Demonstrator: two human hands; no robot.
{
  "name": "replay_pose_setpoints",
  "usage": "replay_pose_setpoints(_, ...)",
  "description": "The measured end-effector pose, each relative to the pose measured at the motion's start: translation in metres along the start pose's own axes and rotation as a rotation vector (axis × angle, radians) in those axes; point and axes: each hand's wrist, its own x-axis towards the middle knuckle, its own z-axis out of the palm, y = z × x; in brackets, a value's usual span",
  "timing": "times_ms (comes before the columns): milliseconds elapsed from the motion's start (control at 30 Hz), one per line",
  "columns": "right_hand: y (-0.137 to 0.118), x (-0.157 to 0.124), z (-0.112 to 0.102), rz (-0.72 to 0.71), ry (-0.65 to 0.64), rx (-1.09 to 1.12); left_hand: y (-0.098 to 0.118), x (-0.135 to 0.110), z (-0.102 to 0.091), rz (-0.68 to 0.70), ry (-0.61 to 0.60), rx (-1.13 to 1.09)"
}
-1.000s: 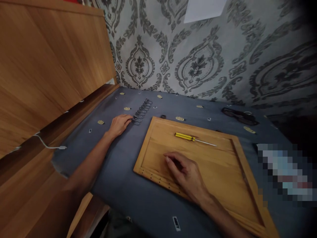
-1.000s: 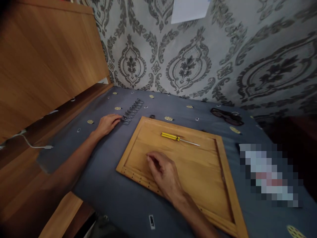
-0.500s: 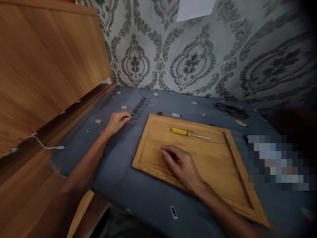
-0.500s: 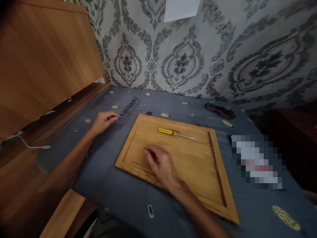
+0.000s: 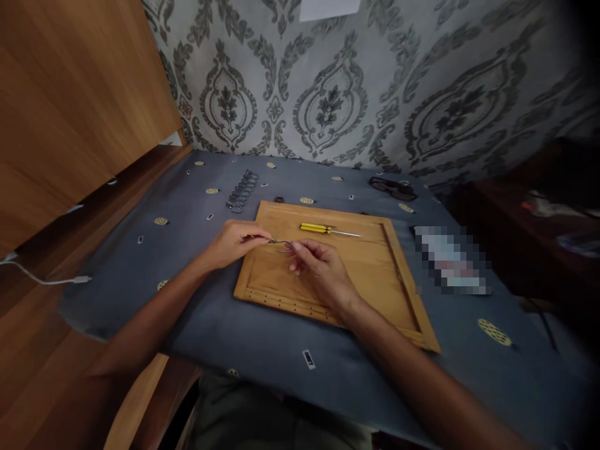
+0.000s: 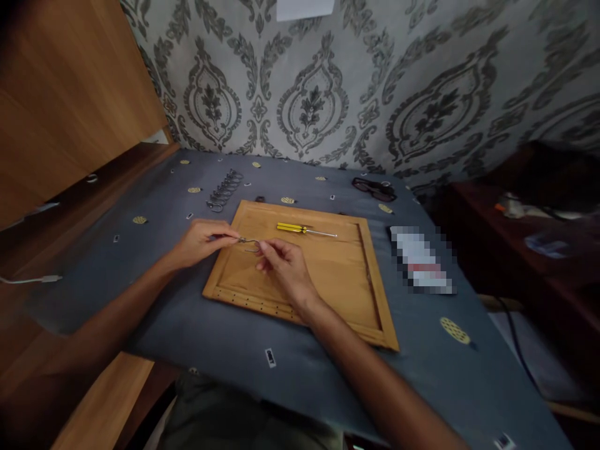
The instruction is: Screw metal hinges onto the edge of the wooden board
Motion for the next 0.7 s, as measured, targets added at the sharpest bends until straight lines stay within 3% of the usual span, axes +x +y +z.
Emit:
replay_pose_setpoints(267,-0.004,0.048,0.031,-0.039,-0.069,0.019,-0.016,-0.002,-0.012,-0.127,0.146,-0.287)
replay_pose_setpoints(467,-0.009,0.068,0.067,-0.189,-0.112,-0.107,-0.039,-0.026,-0.021,-0.252,0.157,-0.55)
replay_pose_setpoints(700,-0.012,0.07,0.084,-0.215,-0.101,-0.131,-0.06,-0.037,-0.028,-0.308,0.199,-0.465)
